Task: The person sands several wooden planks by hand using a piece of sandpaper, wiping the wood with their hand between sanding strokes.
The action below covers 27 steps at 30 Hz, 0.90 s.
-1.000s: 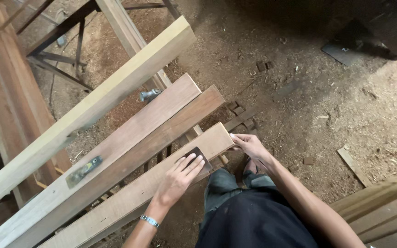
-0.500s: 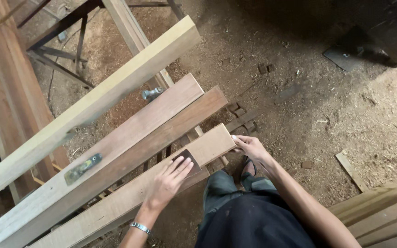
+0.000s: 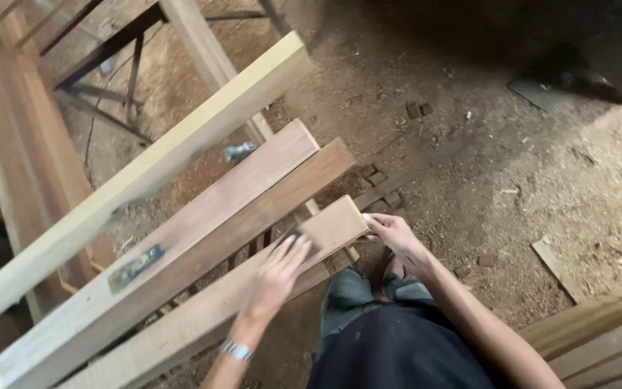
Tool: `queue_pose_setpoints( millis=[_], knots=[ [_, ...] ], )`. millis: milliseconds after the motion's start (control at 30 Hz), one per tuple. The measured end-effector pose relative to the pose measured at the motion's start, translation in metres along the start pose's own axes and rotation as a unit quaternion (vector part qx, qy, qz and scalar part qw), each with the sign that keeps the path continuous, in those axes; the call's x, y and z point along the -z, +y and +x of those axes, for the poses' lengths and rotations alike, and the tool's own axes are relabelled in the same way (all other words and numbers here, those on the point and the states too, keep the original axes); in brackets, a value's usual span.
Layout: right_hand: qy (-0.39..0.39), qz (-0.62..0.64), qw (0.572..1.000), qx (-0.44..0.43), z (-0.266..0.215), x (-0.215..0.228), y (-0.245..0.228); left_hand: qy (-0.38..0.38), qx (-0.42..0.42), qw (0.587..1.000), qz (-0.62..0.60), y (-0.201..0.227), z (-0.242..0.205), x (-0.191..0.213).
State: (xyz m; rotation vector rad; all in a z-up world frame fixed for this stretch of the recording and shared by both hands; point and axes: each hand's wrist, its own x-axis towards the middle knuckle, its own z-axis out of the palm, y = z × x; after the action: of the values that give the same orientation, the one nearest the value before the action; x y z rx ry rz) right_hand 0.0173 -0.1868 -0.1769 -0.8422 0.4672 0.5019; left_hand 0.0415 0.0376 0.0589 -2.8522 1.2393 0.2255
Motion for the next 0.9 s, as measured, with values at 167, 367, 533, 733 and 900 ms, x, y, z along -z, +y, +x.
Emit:
queue_pose_setpoints(
  millis=[167,367,533,733,900],
  knots=[
    [-0.01,0.036,0.999,0.012,-0.003,-0.001,-0.001,-0.002,-0.06,0.996,0.071,0.01,0.013,0.0],
    [-0.025,0.012,0.999,0.038,-0.004,0.003,0.008,0.016,-0.086,0.995,-0.046,0.06,0.078,-0.02],
    [-0.037,0.064,0.997,0.018,0.006,-0.001,0.005,-0.012,-0.109,0.994,0.014,0.032,0.018,0.019],
    [-0.04,0.034,0.998,0.017,0.008,0.009,0.014,0.012,-0.101,0.994,0.031,0.042,0.036,-0.004],
    [-0.031,-0.01,0.998,0.06,0.008,0.009,0.017,0.02,-0.074,0.997,0.002,0.051,0.067,-0.029]
  ],
)
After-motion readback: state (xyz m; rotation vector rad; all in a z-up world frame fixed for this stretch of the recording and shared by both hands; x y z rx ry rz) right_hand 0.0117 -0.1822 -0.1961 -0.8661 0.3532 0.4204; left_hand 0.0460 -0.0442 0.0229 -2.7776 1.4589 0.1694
